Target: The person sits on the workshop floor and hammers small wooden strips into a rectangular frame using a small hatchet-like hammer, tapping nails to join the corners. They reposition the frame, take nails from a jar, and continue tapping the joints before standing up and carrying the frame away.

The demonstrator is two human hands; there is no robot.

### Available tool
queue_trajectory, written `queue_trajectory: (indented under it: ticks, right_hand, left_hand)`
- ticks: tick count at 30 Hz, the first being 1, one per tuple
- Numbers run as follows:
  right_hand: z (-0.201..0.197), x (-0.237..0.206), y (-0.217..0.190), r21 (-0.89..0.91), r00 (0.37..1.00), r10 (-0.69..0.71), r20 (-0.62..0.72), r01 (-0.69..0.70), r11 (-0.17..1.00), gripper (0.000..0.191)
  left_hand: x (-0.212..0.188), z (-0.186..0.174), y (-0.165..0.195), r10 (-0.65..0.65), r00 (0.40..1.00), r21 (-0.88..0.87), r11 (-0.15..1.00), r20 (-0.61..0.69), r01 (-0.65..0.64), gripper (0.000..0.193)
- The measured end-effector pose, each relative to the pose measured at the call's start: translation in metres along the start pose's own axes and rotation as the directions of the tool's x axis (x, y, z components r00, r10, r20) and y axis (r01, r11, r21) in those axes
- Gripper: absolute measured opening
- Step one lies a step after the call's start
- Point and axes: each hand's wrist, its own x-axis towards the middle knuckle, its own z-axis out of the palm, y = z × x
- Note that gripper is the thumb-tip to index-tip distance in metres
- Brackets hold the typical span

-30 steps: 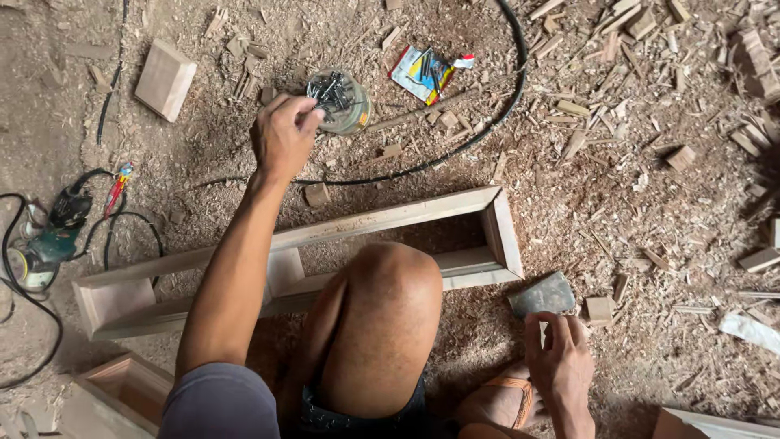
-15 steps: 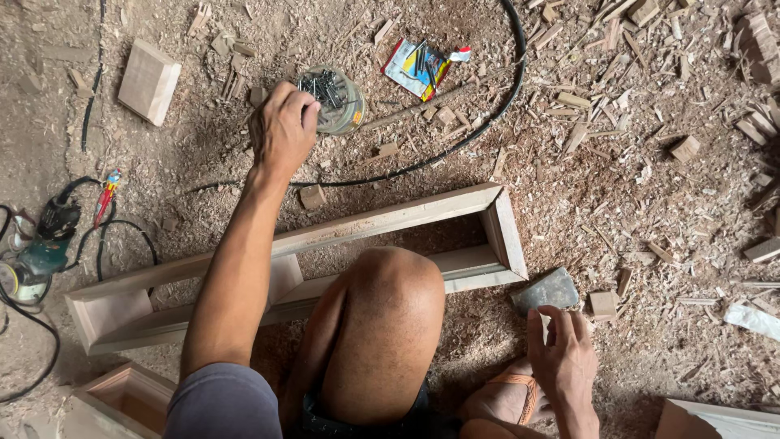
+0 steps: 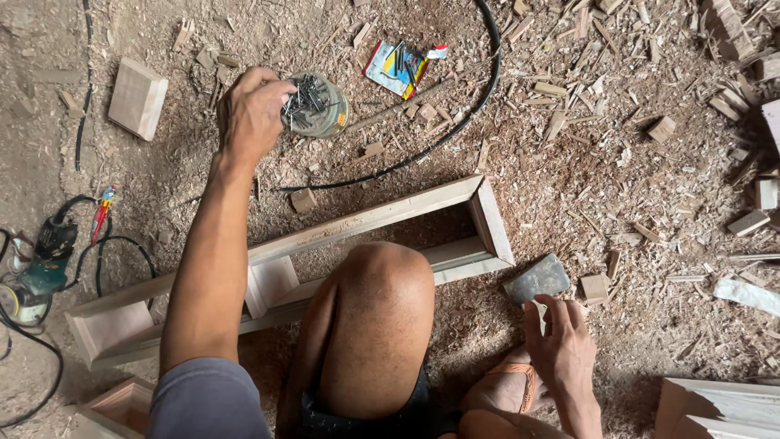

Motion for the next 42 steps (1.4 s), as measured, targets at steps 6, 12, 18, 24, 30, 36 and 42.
queue_trajectory:
  ticks: [6, 12, 18, 24, 30, 36, 42]
  right_hand:
    - [0.003, -0.005, 0.005, -0.002, 0.999, -0.038, -0.026, 0.038, 0.999, 0.029]
    - [0.008, -0.004, 0.013, -0.001, 0.995, -0.084, -0.045, 0.084, 0.996, 0.03]
    - [0.01, -0.004, 0.02, -0.017, 0.998, -0.05, -0.025, 0.05, 0.999, 0.031]
    - [0.01, -0.006, 0.019, -0.015, 0.995, -0.089, -0.048, 0.089, 0.996, 0.031]
    - [0.009, -0.004, 0.015, -0.019, 0.998, -0.05, -0.024, 0.05, 0.999, 0.03]
    - [0.005, -0.006, 0.01, -0.022, 1.0, -0.003, 0.021, 0.004, 1.0, 0.031]
    - [0.005, -0.005, 0.01, -0.041, 0.999, -0.043, -0.014, 0.043, 0.998, 0.033]
  left_hand:
    - [0.004, -0.006, 0.004, 0.013, 0.993, 0.084, 0.996, 0.115, -0.023, 0.013]
    - [0.005, -0.007, 0.008, 0.059, 0.985, 0.137, 0.987, 0.161, -0.081, 0.009]
    - [0.003, -0.001, 0.008, 0.012, 0.992, 0.113, 0.993, 0.123, -0.026, 0.008]
    - [0.001, -0.011, 0.01, -0.059, 0.995, 0.022, 0.998, 0.083, 0.057, 0.022]
    - [0.016, -0.004, 0.006, -0.043, 0.995, 0.081, 0.996, 0.087, 0.036, 0.025]
    - [0.023, -0.008, 0.007, -0.077, 0.993, 0.031, 0.997, 0.092, 0.074, 0.019]
    - [0.027, -0.011, 0.007, -0.133, 0.98, 0.001, 0.991, 0.148, 0.135, 0.015]
